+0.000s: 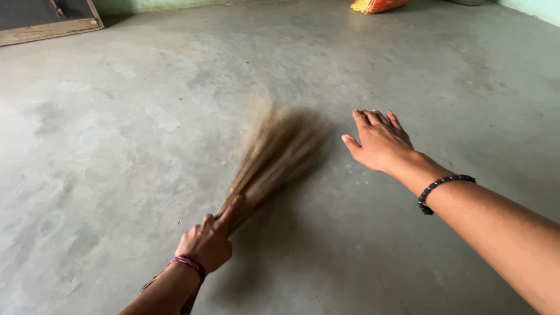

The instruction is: The person sweeps a concrete floor by hand using a bundle of sticks as a broom.

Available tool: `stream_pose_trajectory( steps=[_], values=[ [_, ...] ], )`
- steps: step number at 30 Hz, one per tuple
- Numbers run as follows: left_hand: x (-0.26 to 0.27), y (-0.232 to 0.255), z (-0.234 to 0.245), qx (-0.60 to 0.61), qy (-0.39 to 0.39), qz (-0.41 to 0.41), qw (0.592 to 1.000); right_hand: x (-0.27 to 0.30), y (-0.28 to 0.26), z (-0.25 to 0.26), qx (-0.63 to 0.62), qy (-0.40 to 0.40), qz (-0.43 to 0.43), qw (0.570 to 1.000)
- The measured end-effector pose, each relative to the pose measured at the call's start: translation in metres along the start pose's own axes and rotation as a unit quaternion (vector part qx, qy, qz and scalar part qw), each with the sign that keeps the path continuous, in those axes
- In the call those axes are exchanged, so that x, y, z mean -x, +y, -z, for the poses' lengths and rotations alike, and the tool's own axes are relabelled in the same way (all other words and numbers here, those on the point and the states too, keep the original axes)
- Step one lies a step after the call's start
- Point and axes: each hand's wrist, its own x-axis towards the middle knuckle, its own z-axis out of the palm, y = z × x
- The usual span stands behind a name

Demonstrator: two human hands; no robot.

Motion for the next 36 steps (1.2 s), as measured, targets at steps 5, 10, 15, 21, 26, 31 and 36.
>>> stream_pose_trajectory(
  steps=[5,10,15,21,26,31,36],
  values=[
    [0.027,0.032,0.001,0.020,-0.026,-0.034,0.999,0.011,0.019,-0.003,0.005,0.000,0.004,1.000],
    [0.046,0.072,-0.017,-0.085,-0.090,-0.165,0.978,0.014,0.029,-0.007,0.006,-0.011,-0.001,1.000],
    [0.006,0.061,-0.038,-0.173,-0.008,-0.173,0.970,0.017,0.030,-0.003,0.000,-0.009,-0.008,1.000],
    [-0.011,0.037,-0.004,-0.038,0.025,-0.033,0.998,0.022,0.041,-0.003,-0.014,0.001,-0.011,1.000],
    [0.017,0.071,0.003,-0.096,-0.030,-0.140,0.985,0.018,0.047,-0.008,-0.017,0.000,-0.023,1.000],
    [0.010,0.082,-0.008,-0.190,-0.050,-0.232,0.953,0.018,0.048,-0.014,-0.026,-0.015,-0.021,0.999],
    [-0.027,0.066,0.005,-0.176,-0.046,-0.098,0.978,0.021,0.045,-0.009,-0.025,-0.009,-0.026,0.999]
  ],
)
